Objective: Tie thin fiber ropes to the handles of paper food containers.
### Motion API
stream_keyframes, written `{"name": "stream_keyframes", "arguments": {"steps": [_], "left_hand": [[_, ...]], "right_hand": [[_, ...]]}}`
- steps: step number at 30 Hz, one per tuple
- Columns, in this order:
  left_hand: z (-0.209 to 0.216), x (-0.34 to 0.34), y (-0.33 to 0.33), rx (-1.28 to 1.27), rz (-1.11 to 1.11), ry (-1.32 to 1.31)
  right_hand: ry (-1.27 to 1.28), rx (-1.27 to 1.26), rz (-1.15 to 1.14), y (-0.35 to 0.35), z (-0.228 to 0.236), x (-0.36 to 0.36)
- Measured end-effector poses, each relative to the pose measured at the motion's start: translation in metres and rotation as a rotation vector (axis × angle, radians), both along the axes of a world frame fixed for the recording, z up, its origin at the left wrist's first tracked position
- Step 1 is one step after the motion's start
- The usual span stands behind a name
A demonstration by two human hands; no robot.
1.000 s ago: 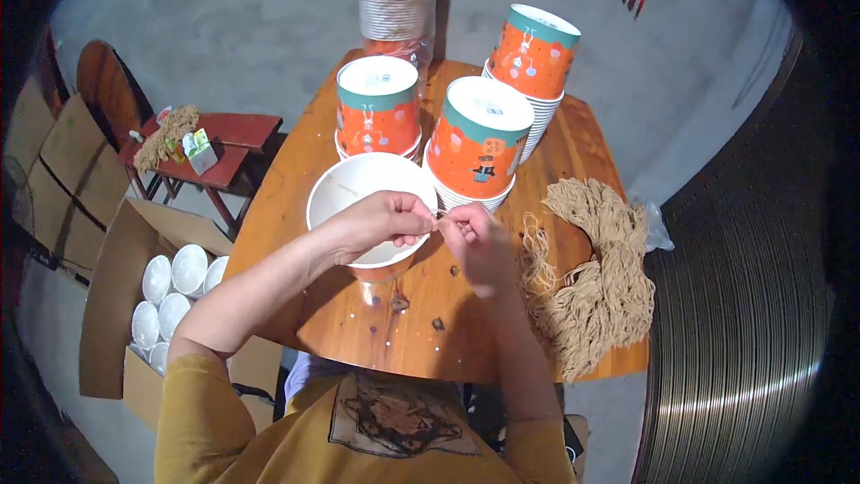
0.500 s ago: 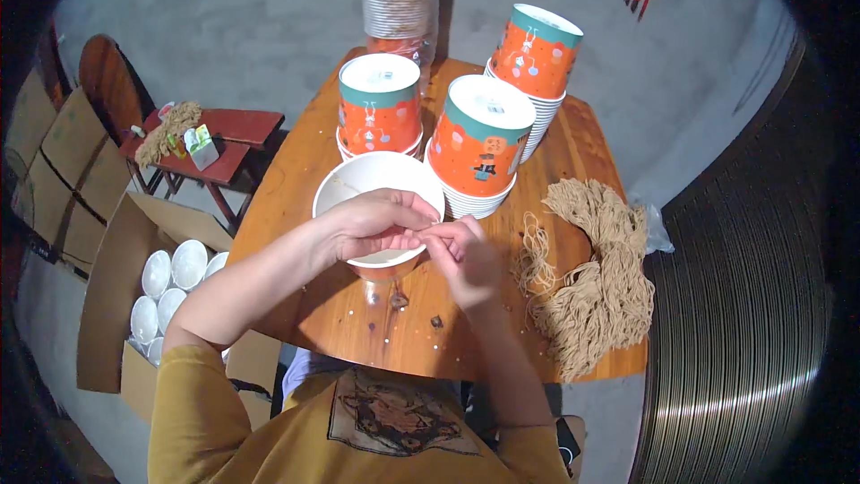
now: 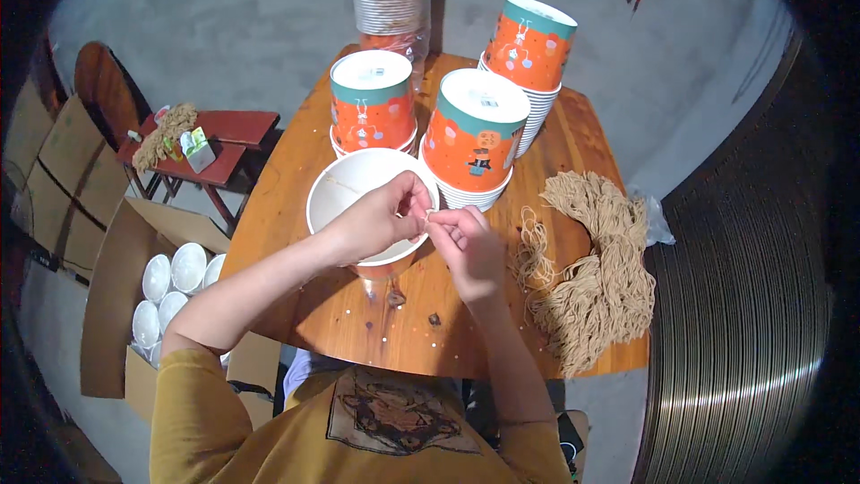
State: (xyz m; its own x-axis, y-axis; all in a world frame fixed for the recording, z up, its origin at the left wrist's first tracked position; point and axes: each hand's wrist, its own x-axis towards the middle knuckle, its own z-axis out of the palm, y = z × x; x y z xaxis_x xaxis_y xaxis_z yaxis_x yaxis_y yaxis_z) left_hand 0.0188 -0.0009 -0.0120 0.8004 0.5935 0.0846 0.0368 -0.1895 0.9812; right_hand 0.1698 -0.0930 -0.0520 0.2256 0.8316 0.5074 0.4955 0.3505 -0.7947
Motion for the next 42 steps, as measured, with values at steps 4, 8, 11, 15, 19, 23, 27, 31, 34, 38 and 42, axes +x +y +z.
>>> {"name": "stream_keyframes", "arguments": {"steps": [4,8,11,15,19,23,27,31,34,38,42], "left_hand": [[0.003,0.001,-0.002,0.158,-0.005,0.042],[-0.001,-0.001,0.003,0.281,-0.042,0.073],[-0.007,-0.004,0.005,0.422,0.020,0.063],[0.001,-0.009,0.000,0.430,0.136,0.162],[0.011,-0.005,-0.011,0.408,0.143,0.310],[0.002,-0.002,-0.009,0.325,0.178,0.338],[0.003,0.001,-0.010,0.115,0.181,0.278],[-0.010,0.000,-0.003,0.175,0.173,0.234],[-0.010,0.002,-0.005,0.120,0.232,0.179],[-0.009,0.004,-0.006,0.084,0.236,0.139],[-0.018,0.004,-0.002,0.012,0.211,0.055]], "right_hand": [[0.029,-0.123,0.020,0.000,0.011,0.003],[0.008,-0.144,-0.007,0.003,0.011,0.003],[0.007,-0.147,-0.028,0.005,0.004,0.004],[-0.026,-0.139,-0.036,0.005,0.006,0.003],[-0.055,-0.100,-0.053,0.006,0.005,0.002],[-0.051,-0.095,-0.058,0.006,0.006,0.001],[-0.050,-0.112,-0.058,0.004,0.009,0.002],[-0.060,-0.120,-0.055,0.004,0.011,0.001],[-0.078,-0.106,-0.061,0.004,0.010,0.001],[-0.079,-0.117,-0.064,0.004,0.007,0.002],[-0.045,-0.112,-0.064,0.005,0.002,0.001]]}}
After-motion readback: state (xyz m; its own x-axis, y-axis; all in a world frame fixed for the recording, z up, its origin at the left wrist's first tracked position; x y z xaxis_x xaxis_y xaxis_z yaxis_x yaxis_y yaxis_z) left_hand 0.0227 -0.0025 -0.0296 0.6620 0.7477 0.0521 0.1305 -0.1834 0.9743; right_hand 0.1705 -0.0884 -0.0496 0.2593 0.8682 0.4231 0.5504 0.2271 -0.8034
